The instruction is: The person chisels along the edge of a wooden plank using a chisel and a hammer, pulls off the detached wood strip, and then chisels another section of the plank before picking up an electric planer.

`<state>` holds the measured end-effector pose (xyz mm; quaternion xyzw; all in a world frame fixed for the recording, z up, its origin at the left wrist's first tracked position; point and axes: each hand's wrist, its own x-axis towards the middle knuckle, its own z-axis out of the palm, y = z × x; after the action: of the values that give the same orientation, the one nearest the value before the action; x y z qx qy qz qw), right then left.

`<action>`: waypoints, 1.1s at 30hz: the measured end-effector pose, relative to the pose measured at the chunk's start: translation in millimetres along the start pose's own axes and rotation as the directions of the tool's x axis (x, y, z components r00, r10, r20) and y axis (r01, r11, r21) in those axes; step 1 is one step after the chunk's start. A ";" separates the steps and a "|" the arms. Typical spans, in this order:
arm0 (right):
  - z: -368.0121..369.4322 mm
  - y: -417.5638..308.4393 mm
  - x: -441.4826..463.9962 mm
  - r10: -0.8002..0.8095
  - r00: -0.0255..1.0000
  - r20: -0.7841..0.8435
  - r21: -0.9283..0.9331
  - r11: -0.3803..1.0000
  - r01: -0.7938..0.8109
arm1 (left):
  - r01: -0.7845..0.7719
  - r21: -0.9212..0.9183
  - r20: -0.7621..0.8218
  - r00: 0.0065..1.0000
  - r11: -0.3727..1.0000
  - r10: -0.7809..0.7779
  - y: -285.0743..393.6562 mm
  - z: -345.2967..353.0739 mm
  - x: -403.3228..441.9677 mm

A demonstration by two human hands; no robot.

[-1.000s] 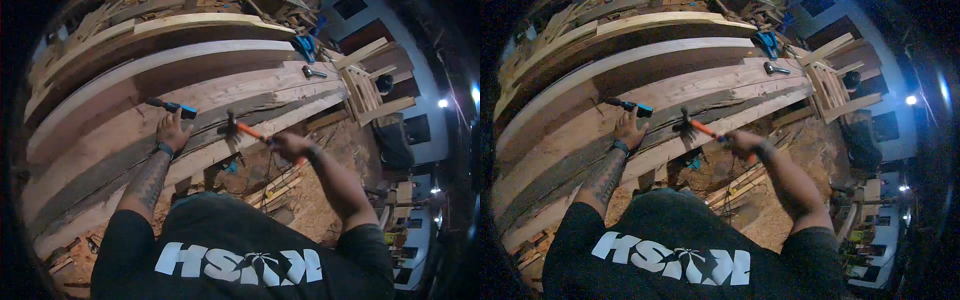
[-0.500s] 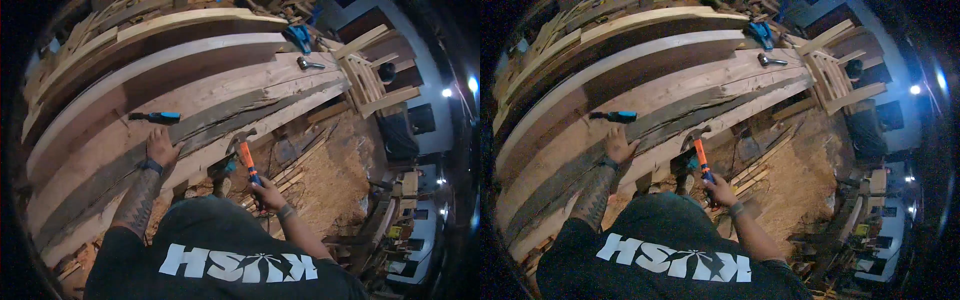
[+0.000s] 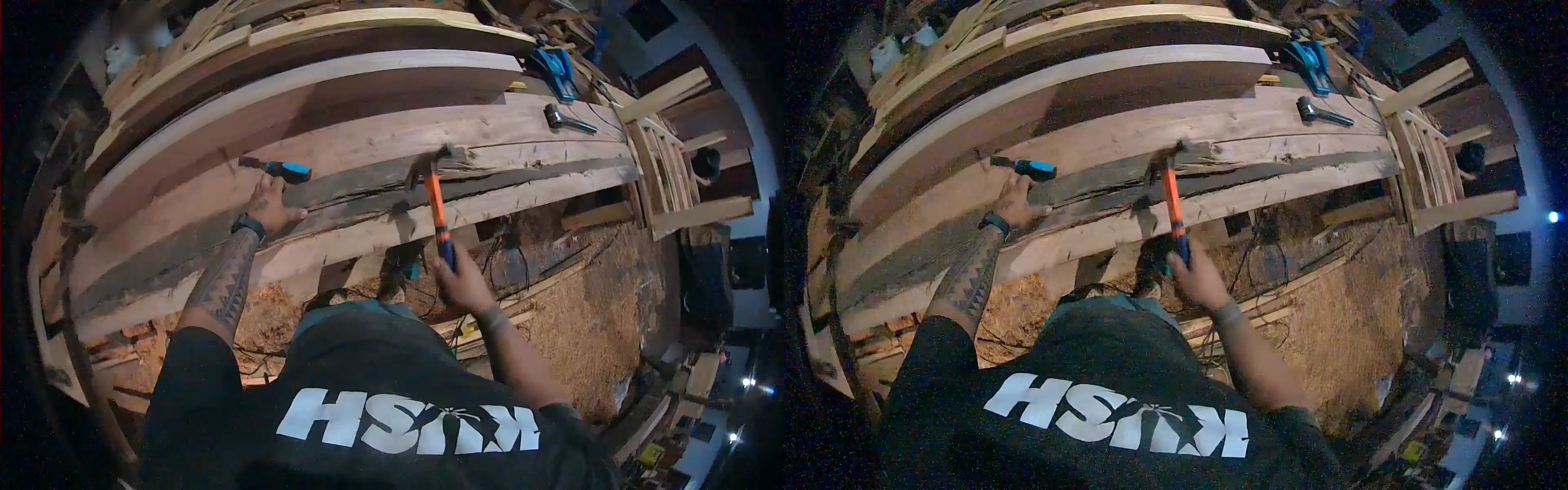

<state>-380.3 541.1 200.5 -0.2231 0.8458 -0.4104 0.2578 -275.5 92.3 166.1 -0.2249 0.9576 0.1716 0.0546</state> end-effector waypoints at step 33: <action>-5.2 -109.1 122.8 0.329 0.870 0.368 0.028 0.931 -0.364 | -0.208 -0.036 0.208 0.955 0.977 0.211 -14.3 -13.8 33.6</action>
<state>-459.6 410.3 260.4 -0.1256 0.7902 -0.3503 0.4870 -299.5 61.6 168.5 -0.1032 0.9637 0.2058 0.1355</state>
